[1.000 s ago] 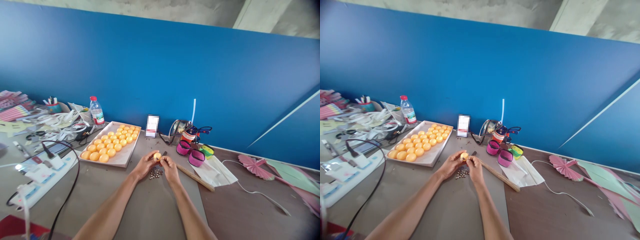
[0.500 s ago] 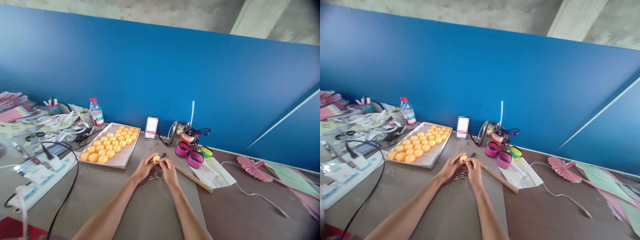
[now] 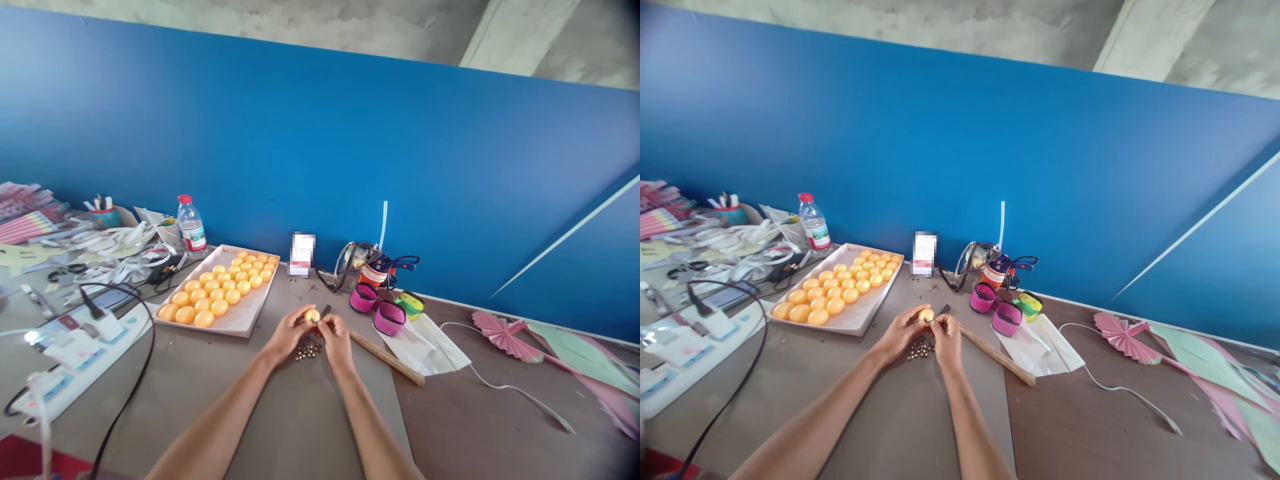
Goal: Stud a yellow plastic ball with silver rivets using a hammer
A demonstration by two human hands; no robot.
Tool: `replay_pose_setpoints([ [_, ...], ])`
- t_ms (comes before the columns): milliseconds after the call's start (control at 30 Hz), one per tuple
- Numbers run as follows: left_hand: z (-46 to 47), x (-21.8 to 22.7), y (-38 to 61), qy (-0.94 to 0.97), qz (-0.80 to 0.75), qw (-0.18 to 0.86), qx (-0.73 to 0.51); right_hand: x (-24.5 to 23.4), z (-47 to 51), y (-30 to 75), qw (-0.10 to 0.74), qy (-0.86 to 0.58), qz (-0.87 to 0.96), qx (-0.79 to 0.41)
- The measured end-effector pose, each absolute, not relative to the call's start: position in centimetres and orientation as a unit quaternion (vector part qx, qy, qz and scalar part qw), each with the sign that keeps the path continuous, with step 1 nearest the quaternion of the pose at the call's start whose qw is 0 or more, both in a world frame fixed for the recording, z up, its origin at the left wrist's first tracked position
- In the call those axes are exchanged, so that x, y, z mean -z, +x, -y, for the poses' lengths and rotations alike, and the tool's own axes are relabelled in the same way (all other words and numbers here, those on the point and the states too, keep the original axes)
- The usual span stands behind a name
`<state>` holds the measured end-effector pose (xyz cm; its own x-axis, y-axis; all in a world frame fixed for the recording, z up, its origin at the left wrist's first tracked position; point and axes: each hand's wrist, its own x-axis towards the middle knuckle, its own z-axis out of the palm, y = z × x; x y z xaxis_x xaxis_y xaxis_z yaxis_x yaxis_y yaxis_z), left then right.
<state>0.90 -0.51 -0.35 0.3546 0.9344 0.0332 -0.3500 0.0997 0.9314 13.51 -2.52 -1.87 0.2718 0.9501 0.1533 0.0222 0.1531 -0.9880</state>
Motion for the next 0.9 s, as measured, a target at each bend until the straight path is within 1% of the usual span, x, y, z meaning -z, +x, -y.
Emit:
replay_pose_setpoints([
  [67,0.6,0.0,0.9,0.411,-0.272,0.720,-0.489,1.5,2.5,13.8,0.612,-0.516,0.457,-0.388],
  [167,0.5,-0.4,0.8,0.348,-0.244,0.761,-0.491,1.1,2.6,14.5,0.588,-0.547,0.495,-0.331],
  [267,0.4,-0.6,0.5,0.326,-0.227,0.770,-0.499,1.2,2.7,15.3,0.517,-0.557,0.595,-0.263],
  [367,0.2,-0.5,0.3,0.310,-0.221,0.766,-0.518,1.4,3.1,15.5,0.417,-0.551,0.691,-0.211],
  [467,0.0,-0.5,0.2,0.298,-0.223,0.763,-0.529,1.4,3.6,15.0,0.321,-0.560,0.746,-0.163],
  [567,-0.1,-0.4,0.3,0.293,-0.219,0.764,-0.532,1.0,4.0,14.5,0.276,-0.564,0.766,-0.139],
  [633,-0.2,-0.3,0.3,0.292,-0.219,0.763,-0.533,0.8,4.0,14.4,0.269,-0.564,0.768,-0.138],
  [733,-0.2,-0.2,0.3,0.293,-0.220,0.762,-0.534,0.8,3.8,14.4,0.281,-0.559,0.766,-0.151],
  [800,-0.2,-0.2,0.3,0.294,-0.221,0.762,-0.533,1.0,3.6,14.5,0.304,-0.553,0.759,-0.162],
  [900,-0.1,-0.3,0.2,0.293,-0.222,0.764,-0.530,1.5,3.3,14.5,0.369,-0.542,0.731,-0.191],
])
